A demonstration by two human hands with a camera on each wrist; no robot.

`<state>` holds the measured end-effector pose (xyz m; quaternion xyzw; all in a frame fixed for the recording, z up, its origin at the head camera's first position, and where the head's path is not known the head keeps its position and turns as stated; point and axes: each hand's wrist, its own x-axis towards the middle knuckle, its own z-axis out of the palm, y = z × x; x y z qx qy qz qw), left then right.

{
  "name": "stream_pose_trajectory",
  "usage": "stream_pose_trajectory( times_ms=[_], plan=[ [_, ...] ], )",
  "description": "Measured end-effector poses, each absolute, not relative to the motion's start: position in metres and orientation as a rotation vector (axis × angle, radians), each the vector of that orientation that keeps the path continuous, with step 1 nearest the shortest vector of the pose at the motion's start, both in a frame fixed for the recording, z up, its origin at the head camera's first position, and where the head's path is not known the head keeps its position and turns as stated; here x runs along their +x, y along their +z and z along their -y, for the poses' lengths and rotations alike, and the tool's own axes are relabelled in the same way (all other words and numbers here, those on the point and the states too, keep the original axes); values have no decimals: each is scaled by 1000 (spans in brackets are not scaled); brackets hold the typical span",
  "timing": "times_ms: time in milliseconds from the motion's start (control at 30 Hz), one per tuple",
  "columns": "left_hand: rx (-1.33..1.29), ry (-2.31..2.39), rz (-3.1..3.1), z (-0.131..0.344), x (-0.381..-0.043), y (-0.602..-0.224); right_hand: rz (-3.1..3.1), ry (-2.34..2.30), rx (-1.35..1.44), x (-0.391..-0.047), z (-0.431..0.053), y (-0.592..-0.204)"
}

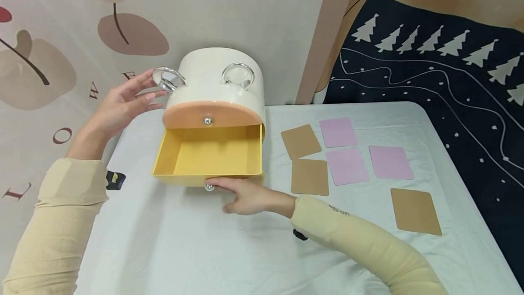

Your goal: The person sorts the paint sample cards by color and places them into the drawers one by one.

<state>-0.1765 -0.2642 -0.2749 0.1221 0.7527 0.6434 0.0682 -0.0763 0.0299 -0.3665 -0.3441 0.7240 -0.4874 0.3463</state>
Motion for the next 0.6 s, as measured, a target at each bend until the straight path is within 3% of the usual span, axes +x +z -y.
stream_pose_trajectory(
  times_ms=[600],
  plan=[
    [368, 1936, -2262, 263, -177, -274, -1820, -1278, -946, -70, -36, -370]
  ],
)
